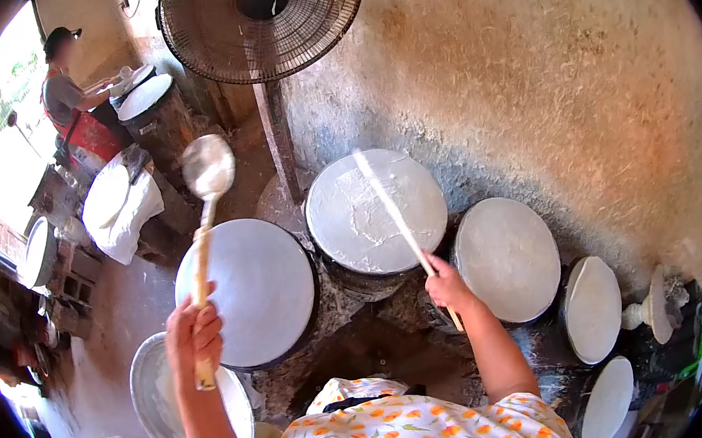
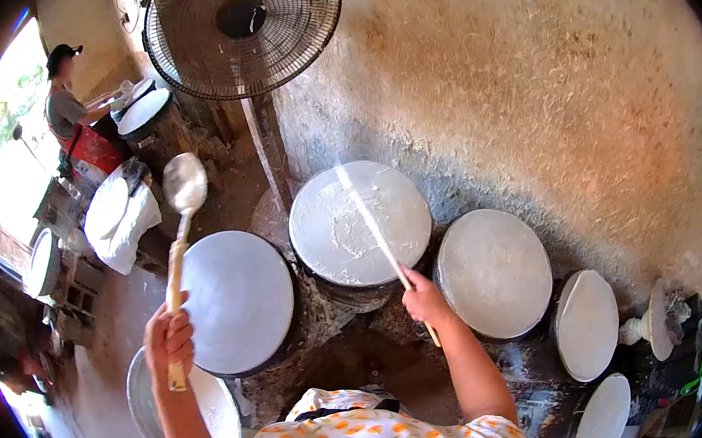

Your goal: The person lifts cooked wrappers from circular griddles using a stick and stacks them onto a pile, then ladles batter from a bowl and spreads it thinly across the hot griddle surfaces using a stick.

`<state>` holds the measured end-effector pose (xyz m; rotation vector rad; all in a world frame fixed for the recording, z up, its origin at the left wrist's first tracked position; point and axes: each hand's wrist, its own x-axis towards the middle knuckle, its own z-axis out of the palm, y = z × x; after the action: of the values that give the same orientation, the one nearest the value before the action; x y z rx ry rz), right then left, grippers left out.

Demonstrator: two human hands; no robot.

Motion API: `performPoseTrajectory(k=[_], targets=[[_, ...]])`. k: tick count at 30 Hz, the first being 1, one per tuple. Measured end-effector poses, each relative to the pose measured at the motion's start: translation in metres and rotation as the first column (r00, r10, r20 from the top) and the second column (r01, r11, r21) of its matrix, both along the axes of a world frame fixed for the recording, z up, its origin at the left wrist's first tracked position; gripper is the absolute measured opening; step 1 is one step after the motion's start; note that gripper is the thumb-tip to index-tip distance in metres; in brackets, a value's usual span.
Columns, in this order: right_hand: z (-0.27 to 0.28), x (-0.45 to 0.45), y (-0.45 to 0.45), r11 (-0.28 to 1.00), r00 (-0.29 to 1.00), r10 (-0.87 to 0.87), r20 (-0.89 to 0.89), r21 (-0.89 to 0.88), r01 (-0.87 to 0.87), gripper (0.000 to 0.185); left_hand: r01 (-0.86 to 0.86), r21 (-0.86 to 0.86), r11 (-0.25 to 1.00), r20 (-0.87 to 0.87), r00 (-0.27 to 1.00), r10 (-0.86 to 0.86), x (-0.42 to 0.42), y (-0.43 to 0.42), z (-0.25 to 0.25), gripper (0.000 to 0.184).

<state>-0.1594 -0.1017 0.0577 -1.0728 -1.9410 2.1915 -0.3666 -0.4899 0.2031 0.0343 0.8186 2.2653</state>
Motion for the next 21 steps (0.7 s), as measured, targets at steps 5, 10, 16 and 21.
performPoseTrajectory(k=[5,10,16,21], targets=[[0.000,-0.009,0.032,0.930,0.980,-0.033,-0.195,-0.366,-0.041,0.074,-0.298,-0.049,0.953,-0.089,0.952,0.293,0.024,-0.082,0.002,0.034],[0.004,-0.009,0.007,0.896,0.950,-0.042,-0.309,-0.432,-0.101,0.070,-0.411,-0.004,0.911,0.080,0.908,0.410,0.045,-0.191,-0.038,0.040],[0.008,0.023,-0.039,0.957,0.956,-0.237,-0.174,-0.212,0.199,0.077,-0.283,0.047,0.958,0.157,0.949,0.272,0.039,-0.281,-0.120,0.016],[-0.020,0.107,-0.053,0.829,0.828,-0.558,-0.056,-0.085,0.553,0.079,-0.483,-0.377,0.790,0.066,0.837,0.543,0.050,-0.341,-0.283,0.017]])
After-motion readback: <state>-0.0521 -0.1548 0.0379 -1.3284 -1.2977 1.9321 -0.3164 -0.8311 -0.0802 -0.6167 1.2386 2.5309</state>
